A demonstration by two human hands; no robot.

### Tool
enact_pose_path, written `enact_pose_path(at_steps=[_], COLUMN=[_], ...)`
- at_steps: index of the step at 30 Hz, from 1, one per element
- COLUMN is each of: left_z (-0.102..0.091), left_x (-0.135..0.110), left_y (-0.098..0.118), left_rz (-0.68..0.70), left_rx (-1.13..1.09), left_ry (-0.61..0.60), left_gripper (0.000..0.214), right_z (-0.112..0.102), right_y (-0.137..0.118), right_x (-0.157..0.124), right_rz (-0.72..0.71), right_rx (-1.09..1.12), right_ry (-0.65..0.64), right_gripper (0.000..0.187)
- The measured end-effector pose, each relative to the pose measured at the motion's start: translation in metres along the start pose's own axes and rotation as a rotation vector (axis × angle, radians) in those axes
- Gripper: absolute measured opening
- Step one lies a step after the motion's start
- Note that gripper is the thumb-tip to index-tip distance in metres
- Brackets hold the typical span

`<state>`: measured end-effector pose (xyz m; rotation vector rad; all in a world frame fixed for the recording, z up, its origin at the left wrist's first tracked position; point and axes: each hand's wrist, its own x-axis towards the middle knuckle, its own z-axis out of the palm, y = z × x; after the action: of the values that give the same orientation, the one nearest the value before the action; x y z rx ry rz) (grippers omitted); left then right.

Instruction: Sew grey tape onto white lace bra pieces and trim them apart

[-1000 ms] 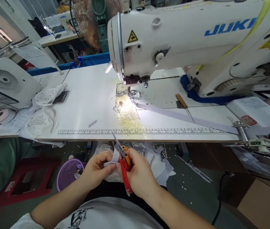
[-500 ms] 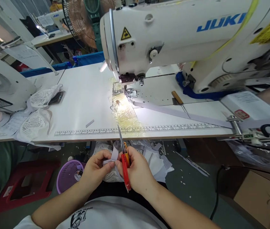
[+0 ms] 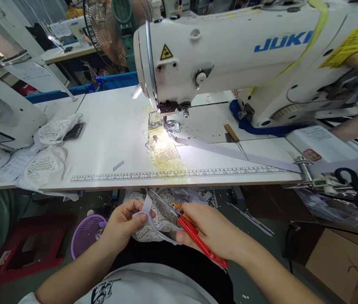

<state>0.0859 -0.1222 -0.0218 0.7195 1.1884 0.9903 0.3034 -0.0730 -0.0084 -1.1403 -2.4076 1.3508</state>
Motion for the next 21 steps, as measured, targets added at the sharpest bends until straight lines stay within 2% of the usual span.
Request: enact_pose_path(at_steps=[3,8,15,21], left_z=[0.002,0.005,0.002,0.002], left_x=[-0.001,0.001,0.002,0.002], left_y=[0.000,-0.003,-0.007,-0.005], left_rz=[-0.023,-0.009,0.004,-0.006], left_rx=[-0.026,0.008,0.084,0.086], left_ry=[-0.009,0.002,0.015,0.000], left_gripper=[0.035,0.038,0.039,0.039], right_z=[-0.006,-0.004,-0.005,-0.006], right_y=[0.007,0.008,0.007,0.004], right_x=[-0.011,-0.019,-0.022,-0.022], right_rz=[0.022,0.012,-0.039,-0.048], right_rx=[-0.269,-0.474,-0.621,-0.651], right_ry=[-0.050,-0.001,0.074,0.057], right_gripper=[0.034,0.037,0.037,0.040])
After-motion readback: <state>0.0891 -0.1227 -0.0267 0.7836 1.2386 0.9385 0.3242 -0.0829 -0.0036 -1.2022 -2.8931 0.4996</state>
